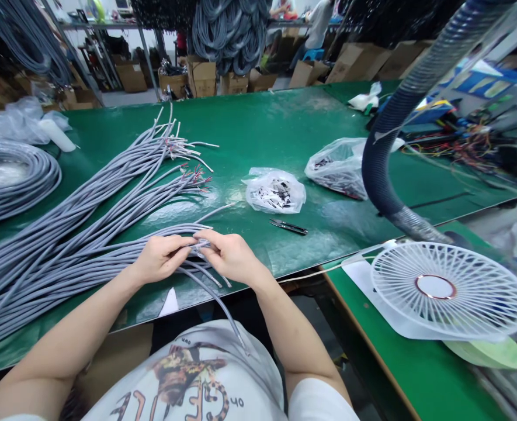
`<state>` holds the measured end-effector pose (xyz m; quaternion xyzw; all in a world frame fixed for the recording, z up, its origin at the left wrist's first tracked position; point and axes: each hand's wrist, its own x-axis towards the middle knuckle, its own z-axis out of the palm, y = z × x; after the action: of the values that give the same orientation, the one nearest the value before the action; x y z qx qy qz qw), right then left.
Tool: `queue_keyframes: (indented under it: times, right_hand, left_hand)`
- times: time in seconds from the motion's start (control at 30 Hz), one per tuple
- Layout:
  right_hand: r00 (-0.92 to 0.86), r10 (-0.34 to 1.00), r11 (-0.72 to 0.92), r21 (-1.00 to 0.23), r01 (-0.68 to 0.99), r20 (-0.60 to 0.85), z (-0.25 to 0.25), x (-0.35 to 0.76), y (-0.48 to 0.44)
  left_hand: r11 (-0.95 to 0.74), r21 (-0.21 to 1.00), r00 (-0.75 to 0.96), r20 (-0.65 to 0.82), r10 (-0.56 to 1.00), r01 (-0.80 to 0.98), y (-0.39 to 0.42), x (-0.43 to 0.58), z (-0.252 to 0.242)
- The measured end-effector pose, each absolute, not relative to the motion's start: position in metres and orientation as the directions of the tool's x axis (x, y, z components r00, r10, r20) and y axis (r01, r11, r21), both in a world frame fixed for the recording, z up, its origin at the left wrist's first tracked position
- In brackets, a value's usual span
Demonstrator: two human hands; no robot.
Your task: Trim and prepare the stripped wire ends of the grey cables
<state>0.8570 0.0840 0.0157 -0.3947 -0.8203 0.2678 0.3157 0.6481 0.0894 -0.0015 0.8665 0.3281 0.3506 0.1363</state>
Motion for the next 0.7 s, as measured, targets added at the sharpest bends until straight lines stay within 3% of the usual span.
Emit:
queue_keyframes:
  times: [0.23,0.47,0.57,0.7]
  right_hand:
    - [-0.493,0.758,0.652,-0.523,0.548,0.428,0.013,0.854,0.087]
    - [-0.479,0.649,0.748,-0.383,0.542,0.592,-0.004,0.843,0.094]
    - [-0.467,0.646,0.749,-0.382,0.541,0.604,-0.006,0.838,0.102]
    - [-0.433,0.702,0.708,-0.491,0.508,0.565,0.001,0.837,0.110]
  left_hand:
    - [-0.739,0.461,0.555,0.487,0.674,0.492,0.090,0.647,-0.001]
    - [-0.652,0.539,0.449,0.472,0.758,0.534,0.099,0.650,0.011]
    - [-0.556,0.643,0.397,0.392,0.830,0.527,0.107,0.652,0.025]
    - [-0.433,0.804,0.400,0.269,0.876,0.408,0.118,0.650,0.047]
